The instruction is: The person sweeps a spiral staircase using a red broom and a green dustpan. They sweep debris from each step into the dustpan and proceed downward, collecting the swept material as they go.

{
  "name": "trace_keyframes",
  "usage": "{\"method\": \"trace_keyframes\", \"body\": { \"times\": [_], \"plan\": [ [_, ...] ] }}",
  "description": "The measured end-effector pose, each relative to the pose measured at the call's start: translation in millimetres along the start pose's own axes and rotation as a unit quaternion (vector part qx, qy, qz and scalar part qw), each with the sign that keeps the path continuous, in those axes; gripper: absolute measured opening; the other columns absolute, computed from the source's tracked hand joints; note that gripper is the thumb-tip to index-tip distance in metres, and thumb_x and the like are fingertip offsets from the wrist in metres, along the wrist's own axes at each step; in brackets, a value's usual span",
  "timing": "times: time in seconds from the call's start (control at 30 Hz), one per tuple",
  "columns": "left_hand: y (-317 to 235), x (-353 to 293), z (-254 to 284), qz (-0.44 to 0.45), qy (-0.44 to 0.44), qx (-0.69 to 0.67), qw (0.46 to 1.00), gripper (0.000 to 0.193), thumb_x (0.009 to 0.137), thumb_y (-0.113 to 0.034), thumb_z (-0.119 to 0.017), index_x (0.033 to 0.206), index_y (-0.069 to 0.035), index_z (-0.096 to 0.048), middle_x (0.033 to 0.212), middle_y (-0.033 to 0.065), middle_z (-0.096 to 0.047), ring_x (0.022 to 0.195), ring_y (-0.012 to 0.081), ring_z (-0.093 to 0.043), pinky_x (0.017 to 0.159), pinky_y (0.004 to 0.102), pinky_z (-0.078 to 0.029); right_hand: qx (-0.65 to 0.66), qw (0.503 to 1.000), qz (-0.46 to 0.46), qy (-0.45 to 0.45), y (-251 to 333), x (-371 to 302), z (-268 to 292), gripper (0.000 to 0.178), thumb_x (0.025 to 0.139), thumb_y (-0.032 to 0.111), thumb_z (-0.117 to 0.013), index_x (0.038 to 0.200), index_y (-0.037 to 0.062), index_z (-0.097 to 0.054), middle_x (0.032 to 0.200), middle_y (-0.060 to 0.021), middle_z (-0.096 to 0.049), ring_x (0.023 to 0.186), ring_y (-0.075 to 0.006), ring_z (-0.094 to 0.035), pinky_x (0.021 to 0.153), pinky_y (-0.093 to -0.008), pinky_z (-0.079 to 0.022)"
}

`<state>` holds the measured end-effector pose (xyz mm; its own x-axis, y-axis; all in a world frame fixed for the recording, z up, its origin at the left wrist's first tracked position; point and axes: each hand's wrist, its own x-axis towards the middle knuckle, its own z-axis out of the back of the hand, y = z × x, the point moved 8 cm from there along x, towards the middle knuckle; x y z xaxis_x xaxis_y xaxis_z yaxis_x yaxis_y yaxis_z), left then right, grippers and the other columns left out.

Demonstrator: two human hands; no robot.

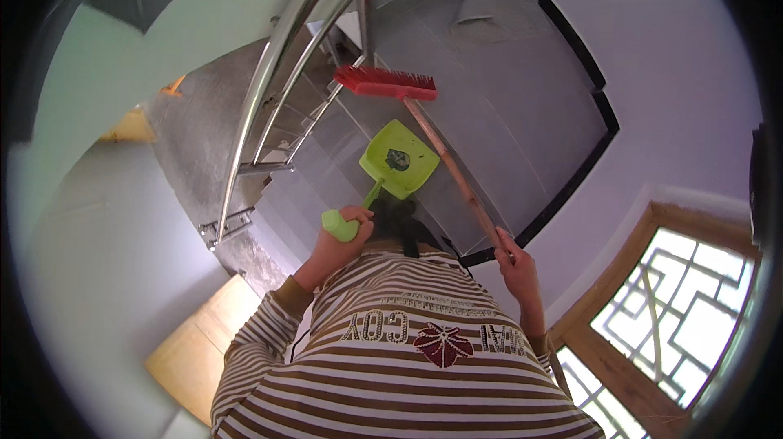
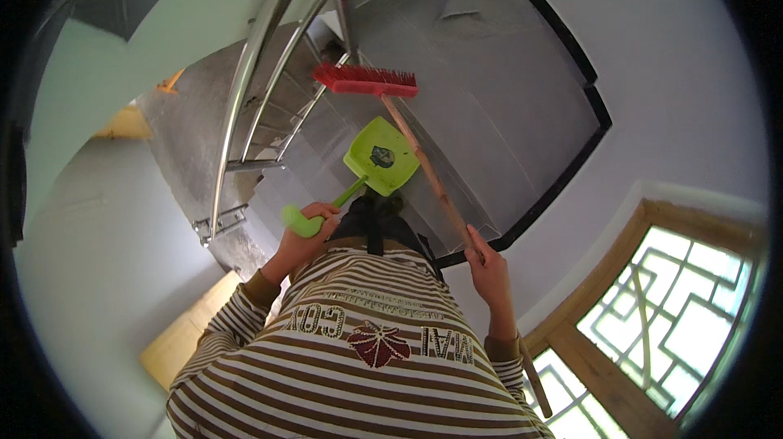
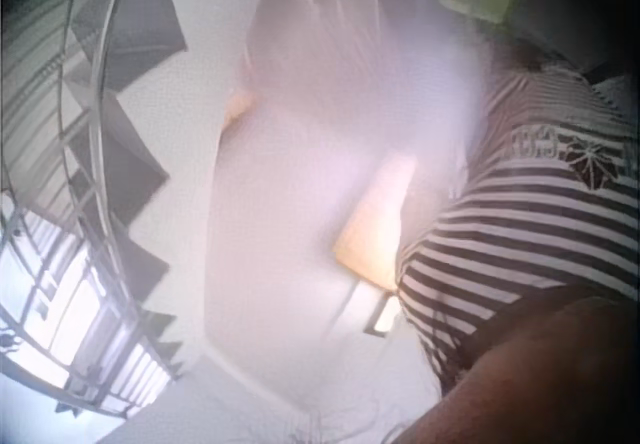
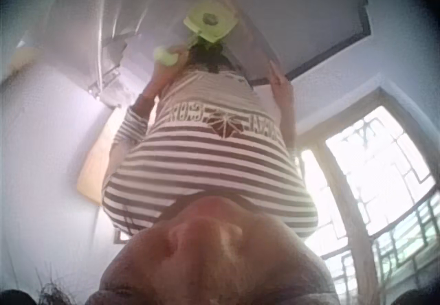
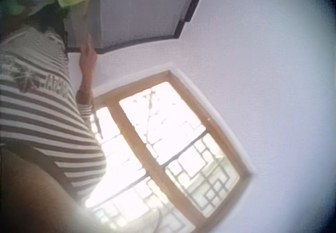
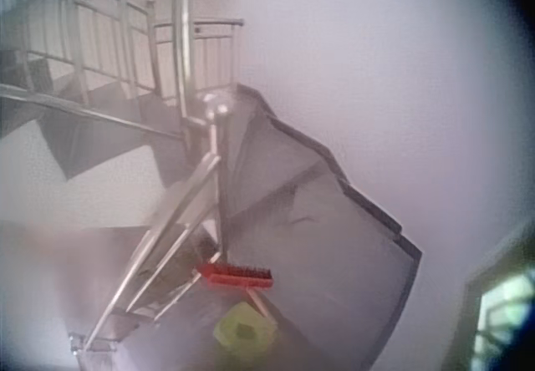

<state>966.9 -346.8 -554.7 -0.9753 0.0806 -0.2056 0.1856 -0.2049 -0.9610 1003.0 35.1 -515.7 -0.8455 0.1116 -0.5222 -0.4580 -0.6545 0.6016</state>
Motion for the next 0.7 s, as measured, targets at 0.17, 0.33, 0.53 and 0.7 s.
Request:
{"method": "trace_keyframes", "body": {
  "times": [0.17,0.33,0.53,0.7],
  "plan": [
    [-10,-54,27,0.061,-0.07,0.039,0.995,0.005,0.088,-0.006,-0.067,0.09,-0.003,-0.063,0.107,0.0119,-0.068,0.093,0.0251,-0.066,0.081,0.0343,-0.052,-0.108,0.992,0.058,0.026,22,34,9,0.044,0.097,0.019,-0.058,0.14,0.021,-0.056,0.101,-0.0163,-0.07,0.079,-0.0181,-0.065,0.076,-0.0351,-0.051],
    [4,-105,41,0.122,-0.146,0.037,0.981,0.004,0.09,-0.005,-0.065,0.089,-0.002,-0.063,0.109,0.0081,-0.067,0.077,0.0108,-0.058,0.069,0.026,-0.048,-0.186,0.979,0.029,0.081,16,62,10,0.041,0.098,0.024,-0.057,0.139,0.0289,-0.057,0.091,-0.0177,-0.069,0.078,-0.0358,-0.066,0.073,-0.041,-0.051],
    [37,-138,70,0.197,-0.217,0.021,0.956,0.005,0.089,-0.005,-0.066,0.091,-0.001,-0.064,0.104,0.0068,-0.068,0.073,0.0097,-0.059,0.065,0.0257,-0.048,-0.275,0.95,0.137,0.061,24,76,-9,0.041,0.098,0.025,-0.055,0.139,0.0302,-0.056,0.086,-0.019,-0.068,0.076,-0.0397,-0.064,0.07,-0.0479,-0.051],
    [83,-152,83,0.193,-0.251,0.035,0.948,0.008,0.093,-0.01,-0.067,0.094,-0.002,-0.068,0.087,0.0027,-0.068,0.068,0.0076,-0.058,0.063,0.0241,-0.048,-0.278,0.945,0.146,0.096,16,67,-19,0.041,0.098,0.025,-0.055,0.139,0.0297,-0.056,0.085,-0.019,-0.068,0.077,-0.0419,-0.065,0.071,-0.0502,-0.051]
  ]
}}
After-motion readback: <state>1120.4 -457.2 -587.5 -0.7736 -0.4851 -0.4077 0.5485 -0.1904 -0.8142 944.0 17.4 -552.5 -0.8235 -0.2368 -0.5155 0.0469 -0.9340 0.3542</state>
